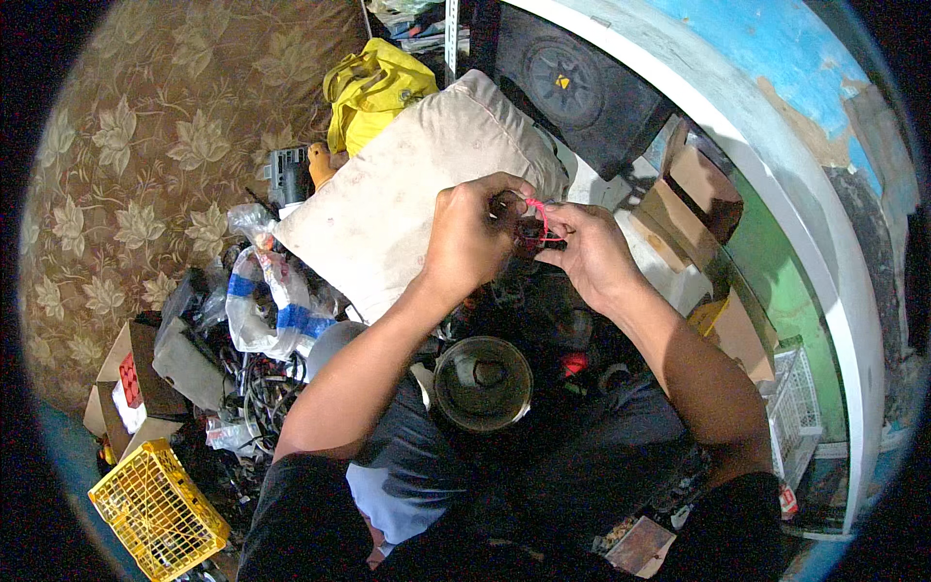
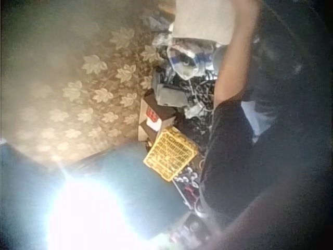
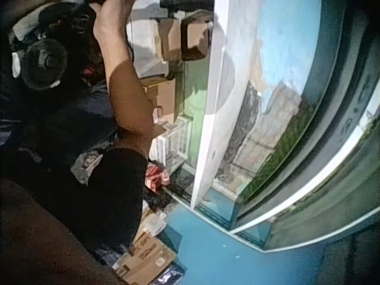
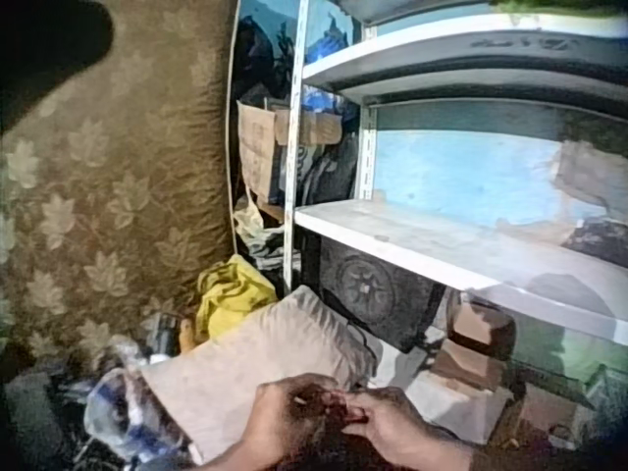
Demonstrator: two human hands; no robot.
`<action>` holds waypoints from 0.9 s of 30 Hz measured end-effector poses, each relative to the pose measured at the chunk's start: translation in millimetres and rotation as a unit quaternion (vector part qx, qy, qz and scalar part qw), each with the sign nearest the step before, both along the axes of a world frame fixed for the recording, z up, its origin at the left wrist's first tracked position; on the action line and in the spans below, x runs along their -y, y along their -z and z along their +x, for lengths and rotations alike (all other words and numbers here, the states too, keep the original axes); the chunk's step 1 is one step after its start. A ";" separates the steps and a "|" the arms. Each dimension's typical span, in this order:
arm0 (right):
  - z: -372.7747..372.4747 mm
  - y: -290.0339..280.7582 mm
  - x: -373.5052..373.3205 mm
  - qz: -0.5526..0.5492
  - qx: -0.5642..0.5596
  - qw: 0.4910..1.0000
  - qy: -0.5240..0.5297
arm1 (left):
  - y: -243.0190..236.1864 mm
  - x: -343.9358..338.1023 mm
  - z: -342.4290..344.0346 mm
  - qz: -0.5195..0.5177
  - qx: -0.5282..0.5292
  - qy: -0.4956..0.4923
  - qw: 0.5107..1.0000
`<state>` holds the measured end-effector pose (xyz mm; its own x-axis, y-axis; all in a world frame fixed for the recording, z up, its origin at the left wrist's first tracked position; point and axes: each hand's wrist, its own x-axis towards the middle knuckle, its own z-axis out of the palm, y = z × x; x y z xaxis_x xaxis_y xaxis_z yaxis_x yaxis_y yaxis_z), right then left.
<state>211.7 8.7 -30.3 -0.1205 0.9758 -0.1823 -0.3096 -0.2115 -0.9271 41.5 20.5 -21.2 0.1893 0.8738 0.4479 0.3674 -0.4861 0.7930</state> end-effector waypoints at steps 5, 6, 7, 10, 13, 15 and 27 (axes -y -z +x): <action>3.6 -8.4 -2.4 -0.046 -0.045 0.998 -0.020 | 8.1 -5.5 2.3 -0.020 0.025 0.039 0.999; 5.5 -9.4 -3.0 -0.061 -0.057 0.996 -0.028 | 9.5 -6.9 2.3 -0.030 0.021 0.051 0.998; 6.5 -10.8 -2.4 -0.067 -0.063 0.995 -0.026 | 10.4 -8.4 1.4 -0.040 0.018 0.063 0.997; 11.9 -15.0 0.6 -0.086 -0.084 0.992 -0.024 | 8.3 -7.1 3.4 -0.085 0.042 0.105 0.990; 24.6 -12.4 -2.8 -0.100 -0.106 0.989 -0.015 | -1.1 -2.0 7.1 -0.129 0.057 0.136 0.981; 27.8 -13.7 -5.1 -0.106 -0.105 0.989 0.015 | -3.9 -0.5 6.3 -0.105 0.025 0.158 0.982; 37.4 -23.8 -3.3 -0.034 -0.038 0.999 0.011 | 11.6 1.1 25.1 -0.070 0.068 0.117 0.988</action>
